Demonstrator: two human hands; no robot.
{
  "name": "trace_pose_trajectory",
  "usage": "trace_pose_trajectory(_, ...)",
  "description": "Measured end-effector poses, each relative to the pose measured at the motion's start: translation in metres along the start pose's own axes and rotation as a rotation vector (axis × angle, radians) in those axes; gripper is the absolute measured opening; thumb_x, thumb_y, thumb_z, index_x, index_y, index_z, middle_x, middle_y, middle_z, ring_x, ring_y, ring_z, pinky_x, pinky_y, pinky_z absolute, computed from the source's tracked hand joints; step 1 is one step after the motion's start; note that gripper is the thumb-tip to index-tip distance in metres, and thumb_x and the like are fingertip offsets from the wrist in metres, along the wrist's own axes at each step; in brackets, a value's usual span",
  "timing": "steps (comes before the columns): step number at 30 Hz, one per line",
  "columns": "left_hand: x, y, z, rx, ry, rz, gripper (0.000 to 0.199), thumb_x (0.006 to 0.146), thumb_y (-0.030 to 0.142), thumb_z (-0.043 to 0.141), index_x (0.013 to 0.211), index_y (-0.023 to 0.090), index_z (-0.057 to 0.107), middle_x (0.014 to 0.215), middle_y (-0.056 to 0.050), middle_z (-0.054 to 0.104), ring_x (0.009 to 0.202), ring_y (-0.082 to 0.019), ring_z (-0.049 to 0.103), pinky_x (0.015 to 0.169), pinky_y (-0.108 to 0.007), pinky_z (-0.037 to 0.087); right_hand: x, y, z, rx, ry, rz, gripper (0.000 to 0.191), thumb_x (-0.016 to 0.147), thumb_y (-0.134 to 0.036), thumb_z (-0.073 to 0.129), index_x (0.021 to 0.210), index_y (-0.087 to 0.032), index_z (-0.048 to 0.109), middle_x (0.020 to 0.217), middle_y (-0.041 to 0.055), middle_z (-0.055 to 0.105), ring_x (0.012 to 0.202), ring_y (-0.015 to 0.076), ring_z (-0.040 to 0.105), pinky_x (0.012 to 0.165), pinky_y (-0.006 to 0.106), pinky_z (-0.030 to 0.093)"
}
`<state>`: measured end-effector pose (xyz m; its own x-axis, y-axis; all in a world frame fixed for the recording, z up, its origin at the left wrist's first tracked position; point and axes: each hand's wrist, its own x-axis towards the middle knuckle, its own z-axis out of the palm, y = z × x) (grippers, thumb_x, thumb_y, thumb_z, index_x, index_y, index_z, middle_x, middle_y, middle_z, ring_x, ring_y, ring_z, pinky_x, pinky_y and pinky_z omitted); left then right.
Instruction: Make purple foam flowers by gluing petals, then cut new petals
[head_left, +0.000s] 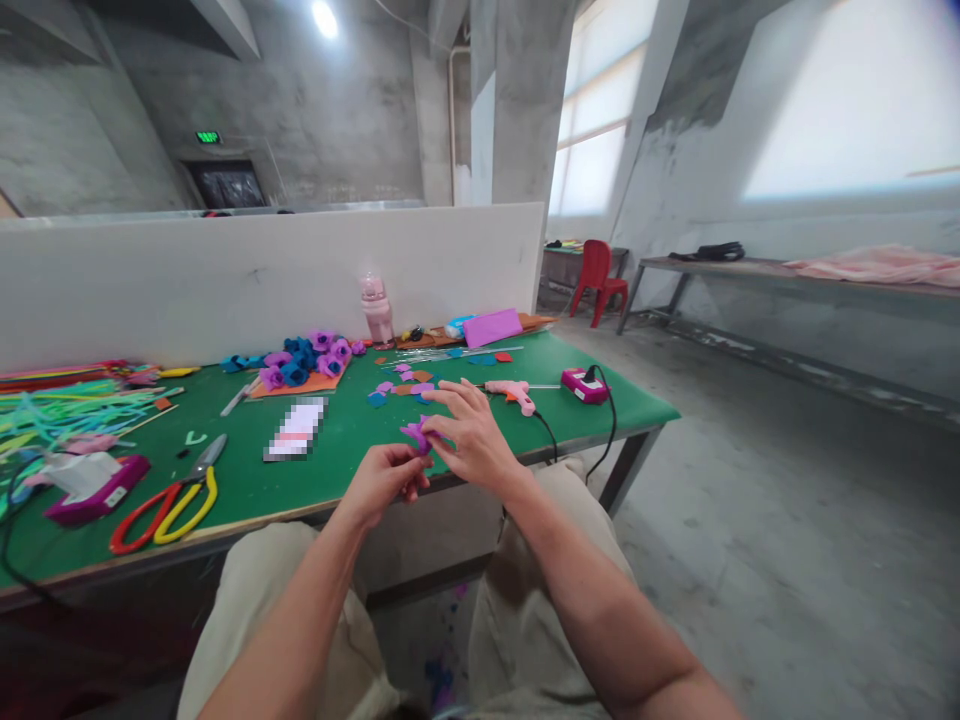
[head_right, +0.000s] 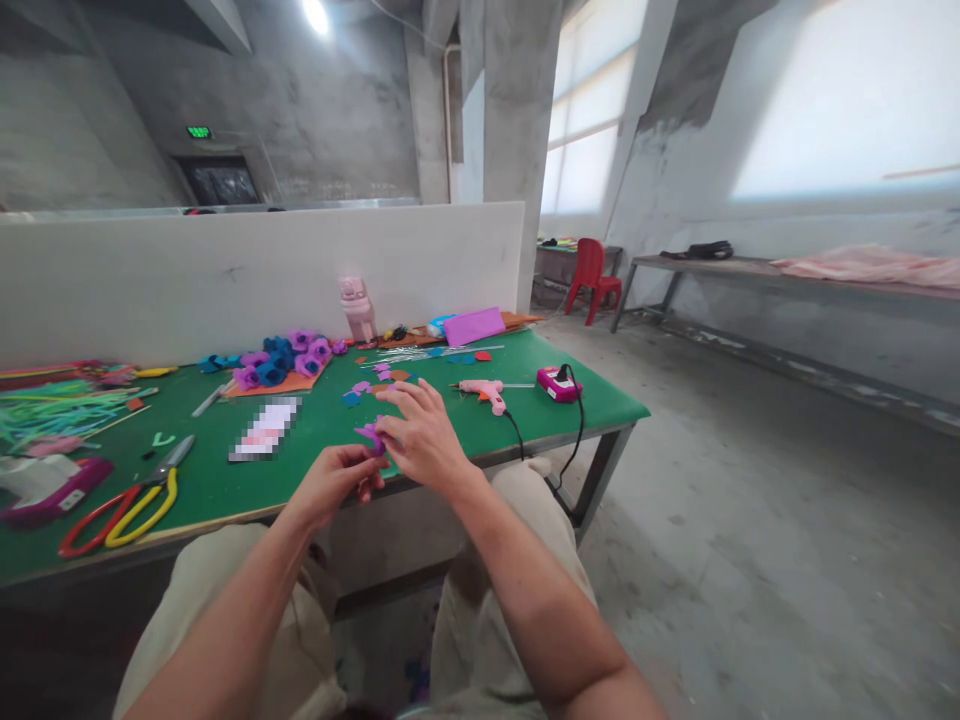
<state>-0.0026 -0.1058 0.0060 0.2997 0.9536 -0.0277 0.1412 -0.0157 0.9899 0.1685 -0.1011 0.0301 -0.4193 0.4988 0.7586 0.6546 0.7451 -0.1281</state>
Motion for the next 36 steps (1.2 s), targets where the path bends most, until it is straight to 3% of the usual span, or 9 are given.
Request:
trace_pose_trajectory(5,0.0,-0.001,0.0,0.0,-0.01,0.0,0.027,0.067,0.038,0.069,0.062,0.012,0.061,0.053,-0.003,0.064,0.036,-0.006,0.049,0.038,-0.017,0.035,-0.001,-0.001,0.002,0.015,0.033,0.016,0.009,0.08,-0.019,0.056,0.083,-0.022,0.064,0.125,0.0054,0.055,0.125,0.0229,0.038,0.11,0.047,0.02)
trace_pose_trajectory(10,0.001,-0.002,0.0,-0.043,-0.019,0.016,0.027,0.067,0.038,0.07,0.064,0.012,0.062,0.053,-0.003,0.064,0.036,-0.007,0.049,0.037,-0.018,0.035,0.0,-0.004,0.005,0.108,0.15,0.111,0.003,0.076,-0.019,0.058,0.077,-0.022,0.059,0.117,0.0061,0.059,0.12,0.023,0.043,0.108,0.046,0.023)
trace_pose_trajectory(16,0.003,-0.001,-0.001,-0.144,0.199,0.141,0.023,0.066,0.034,0.073,0.067,0.012,0.066,0.057,-0.002,0.065,0.04,-0.009,0.054,0.042,-0.021,0.043,0.001,-0.007,-0.005,0.325,0.51,0.316,0.011,0.084,-0.023,0.051,0.093,-0.021,0.055,0.104,0.0082,0.06,0.103,0.0206,0.054,0.093,0.039,0.04)
trace_pose_trajectory(18,0.004,-0.002,-0.001,-0.182,0.3,0.231,0.021,0.067,0.032,0.073,0.069,0.012,0.068,0.057,-0.002,0.065,0.045,-0.011,0.057,0.048,-0.023,0.047,0.0,-0.011,-0.006,0.376,0.552,0.332,0.014,0.086,-0.023,0.047,0.097,-0.021,0.056,0.101,0.0076,0.061,0.1,0.0203,0.056,0.09,0.038,0.042)
trace_pose_trajectory(21,0.006,-0.003,-0.003,-0.279,0.397,0.306,0.019,0.066,0.03,0.074,0.073,0.013,0.069,0.062,-0.002,0.067,0.048,-0.012,0.059,0.052,-0.025,0.05,-0.001,-0.018,-0.002,0.418,0.488,0.31,0.016,0.086,-0.021,0.046,0.096,-0.021,0.059,0.096,0.0055,0.063,0.094,0.0195,0.057,0.089,0.037,0.042)
trace_pose_trajectory(25,0.007,-0.003,-0.003,-0.364,0.379,0.312,0.018,0.065,0.029,0.075,0.073,0.014,0.069,0.063,-0.002,0.068,0.047,-0.011,0.058,0.052,-0.025,0.049,-0.001,-0.026,0.014,0.415,0.338,0.262,0.013,0.084,-0.019,0.051,0.083,-0.023,0.064,0.082,0.0012,0.068,0.084,0.0176,0.06,0.093,0.037,0.039)
trace_pose_trajectory(28,0.006,-0.002,-0.002,-0.33,0.402,0.336,0.018,0.066,0.029,0.074,0.073,0.013,0.07,0.055,0.0,0.065,0.048,-0.011,0.057,0.053,-0.025,0.048,0.001,-0.027,0.025,0.389,0.26,0.271,0.012,0.084,-0.021,0.054,0.081,-0.022,0.066,0.08,0.0021,0.07,0.081,0.0177,0.061,0.087,0.034,0.042)
trace_pose_trajectory(32,0.005,-0.002,0.0,-0.283,0.433,0.33,0.019,0.065,0.03,0.074,0.071,0.012,0.069,0.051,0.001,0.063,0.049,-0.012,0.057,0.054,-0.025,0.047,0.003,-0.027,0.028,0.395,0.253,0.32,0.01,0.082,-0.024,0.059,0.077,-0.022,0.067,0.078,0.0024,0.07,0.079,0.0179,0.061,0.081,0.032,0.043)
trace_pose_trajectory(36,0.005,-0.001,0.0,-0.333,0.335,0.314,0.019,0.065,0.03,0.074,0.071,0.014,0.067,0.054,0.002,0.062,0.047,-0.01,0.055,0.052,-0.023,0.046,0.004,-0.029,0.025,0.45,0.292,0.353,0.007,0.08,-0.024,0.062,0.075,-0.022,0.066,0.077,0.002,0.069,0.079,0.0175,0.062,0.079,0.031,0.044)
